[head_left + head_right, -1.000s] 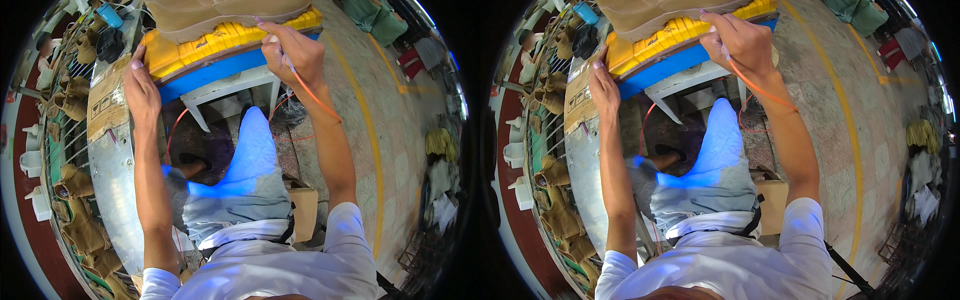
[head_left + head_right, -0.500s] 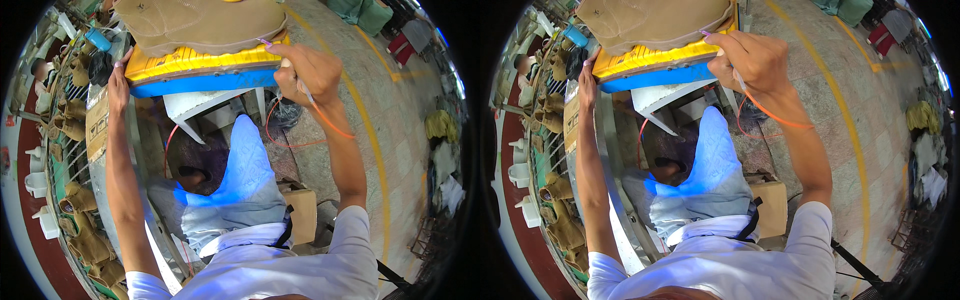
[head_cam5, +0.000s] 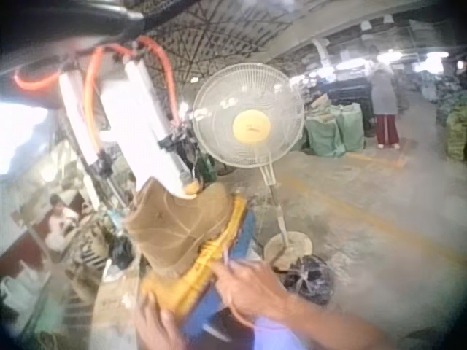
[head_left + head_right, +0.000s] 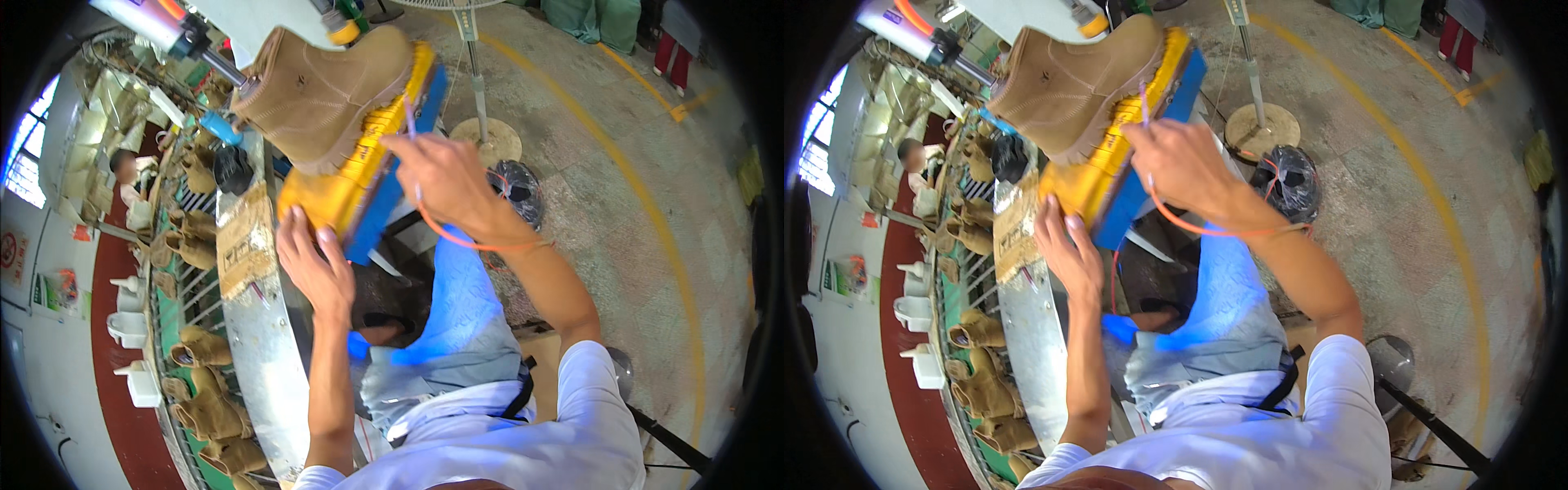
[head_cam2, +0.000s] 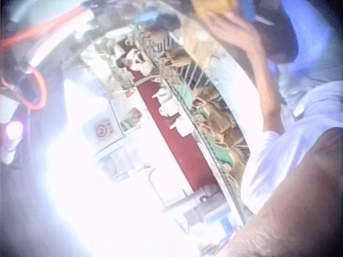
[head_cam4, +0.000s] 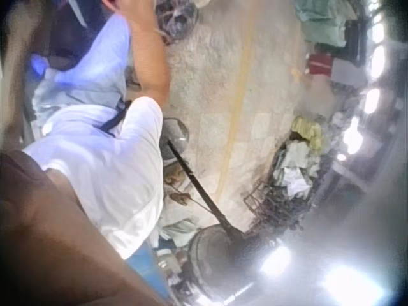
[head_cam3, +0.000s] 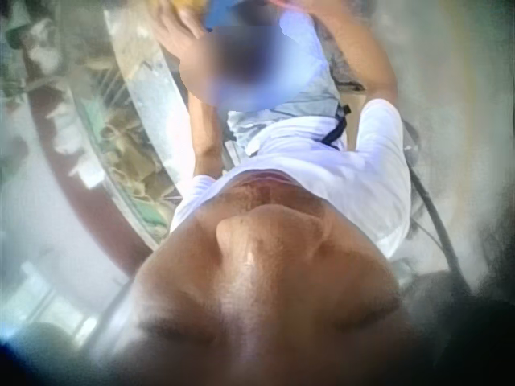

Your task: The person picks up boots from a conveyor belt, applies adhesive along the bottom edge using a pen-like tool, and places them back on the belt.

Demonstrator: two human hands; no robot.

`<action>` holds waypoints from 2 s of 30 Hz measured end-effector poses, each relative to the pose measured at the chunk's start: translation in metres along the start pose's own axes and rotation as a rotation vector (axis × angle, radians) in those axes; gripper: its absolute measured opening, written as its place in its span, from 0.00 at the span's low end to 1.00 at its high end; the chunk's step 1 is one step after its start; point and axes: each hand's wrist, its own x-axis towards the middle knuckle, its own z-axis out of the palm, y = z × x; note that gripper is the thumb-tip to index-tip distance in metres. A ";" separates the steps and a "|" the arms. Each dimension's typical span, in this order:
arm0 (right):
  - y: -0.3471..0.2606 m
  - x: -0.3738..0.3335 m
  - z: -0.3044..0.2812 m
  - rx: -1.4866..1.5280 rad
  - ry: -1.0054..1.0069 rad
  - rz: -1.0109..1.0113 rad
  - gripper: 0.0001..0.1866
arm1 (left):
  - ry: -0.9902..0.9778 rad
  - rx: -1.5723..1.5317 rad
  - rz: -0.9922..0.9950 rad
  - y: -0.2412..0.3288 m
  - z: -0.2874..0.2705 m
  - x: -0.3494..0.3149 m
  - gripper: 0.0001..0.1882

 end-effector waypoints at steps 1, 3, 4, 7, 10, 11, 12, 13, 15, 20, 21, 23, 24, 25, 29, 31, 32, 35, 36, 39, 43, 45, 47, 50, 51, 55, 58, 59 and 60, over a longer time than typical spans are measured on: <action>-0.005 0.004 0.000 0.010 -0.101 0.074 0.21 | -0.003 -0.031 0.044 0.013 -0.007 0.001 0.21; -0.022 0.015 0.000 0.061 -0.053 0.127 0.25 | -0.085 -0.088 0.179 0.006 -0.020 0.019 0.21; -0.022 0.016 -0.003 0.020 -0.050 0.142 0.34 | -0.098 -0.299 0.126 0.007 -0.012 0.043 0.14; -0.020 0.029 -0.006 -0.002 -0.194 0.300 0.42 | 0.112 -0.601 -0.085 0.009 0.036 0.127 0.26; -0.005 0.039 0.017 -0.105 -0.176 0.371 0.53 | -0.205 -0.920 -0.174 0.009 0.050 0.216 0.32; -0.003 0.047 0.026 -0.142 -0.166 0.358 0.55 | -0.175 -0.955 -0.225 0.008 0.060 0.226 0.31; -0.012 0.060 0.032 -0.109 -0.250 0.408 0.55 | -0.043 -0.917 -0.249 -0.013 0.067 0.230 0.28; -0.009 0.064 0.028 -0.085 -0.319 0.440 0.53 | 0.172 -0.912 -0.214 0.002 0.073 0.218 0.27; -0.003 0.075 0.017 -0.039 -0.450 0.472 0.50 | 0.421 -0.946 -0.368 0.019 0.061 0.198 0.23; 0.031 0.047 0.002 0.651 -0.305 0.486 0.39 | 0.821 -1.255 -0.449 0.036 0.014 0.168 0.25; 0.020 0.051 -0.008 0.587 -0.405 0.580 0.41 | 0.835 -1.430 -0.478 0.011 -0.006 0.164 0.24; 0.014 0.051 -0.009 0.232 -0.394 0.506 0.42 | 0.756 -1.487 -0.541 -0.039 -0.064 0.134 0.20; 0.009 0.055 -0.005 0.259 -0.403 0.506 0.42 | 0.722 -1.530 -0.570 -0.067 -0.096 0.119 0.18; 0.006 0.057 -0.003 0.272 -0.411 0.517 0.43 | 0.686 -1.577 -0.604 -0.094 -0.125 0.104 0.16; -0.002 0.057 0.004 0.287 -0.399 0.483 0.44 | 0.305 -1.371 -0.557 -0.299 -0.177 0.089 0.18; 0.000 0.057 -0.004 0.201 -0.395 0.461 0.43 | 0.023 -0.887 -0.767 -0.329 -0.180 0.100 0.24; -0.001 0.059 -0.004 0.181 -0.397 0.434 0.43 | -0.054 -0.724 -0.796 -0.366 -0.177 0.096 0.25; 0.002 0.063 0.004 0.220 -0.391 0.351 0.40 | -0.226 -0.357 -0.757 -0.482 -0.178 0.069 0.21; -0.003 0.064 0.003 0.239 -0.367 0.407 0.39 | -0.135 -0.495 -0.784 -0.497 -0.164 0.059 0.17; -0.004 0.063 0.001 0.251 -0.331 0.382 0.40 | -0.028 -0.562 -0.998 -0.520 -0.170 0.053 0.18; 0.000 0.055 -0.010 0.369 -0.241 0.344 0.43 | 0.072 -0.397 -0.611 -0.374 -0.152 0.066 0.25; -0.053 0.056 0.008 0.526 -0.327 0.333 0.48 | -0.253 -0.718 -0.657 -0.295 -0.167 0.041 0.43; -0.096 0.053 0.030 0.713 -0.501 0.311 0.50 | -0.492 -1.263 -0.806 -0.217 -0.184 0.027 0.50; -0.146 0.048 0.078 0.830 -0.611 0.237 0.50 | -0.033 -1.083 -0.951 -0.212 -0.182 0.007 0.26; -0.153 0.046 0.088 0.819 -0.613 0.208 0.50 | 0.118 -1.076 -1.017 -0.220 -0.193 0.009 0.20; -0.167 0.039 0.103 1.023 -0.549 0.290 0.40 | 0.505 -0.854 -1.147 -0.293 -0.252 0.031 0.17; -0.166 0.035 0.098 1.117 -0.637 0.391 0.35 | 0.774 -0.856 -1.038 -0.404 -0.289 0.042 0.28; -0.160 0.032 0.098 1.135 -0.675 0.395 0.35 | 0.763 -0.828 -0.972 -0.434 -0.303 0.043 0.34; -0.155 0.026 0.098 1.144 -0.715 0.408 0.34 | 0.772 -0.535 -0.991 -0.447 -0.305 0.042 0.37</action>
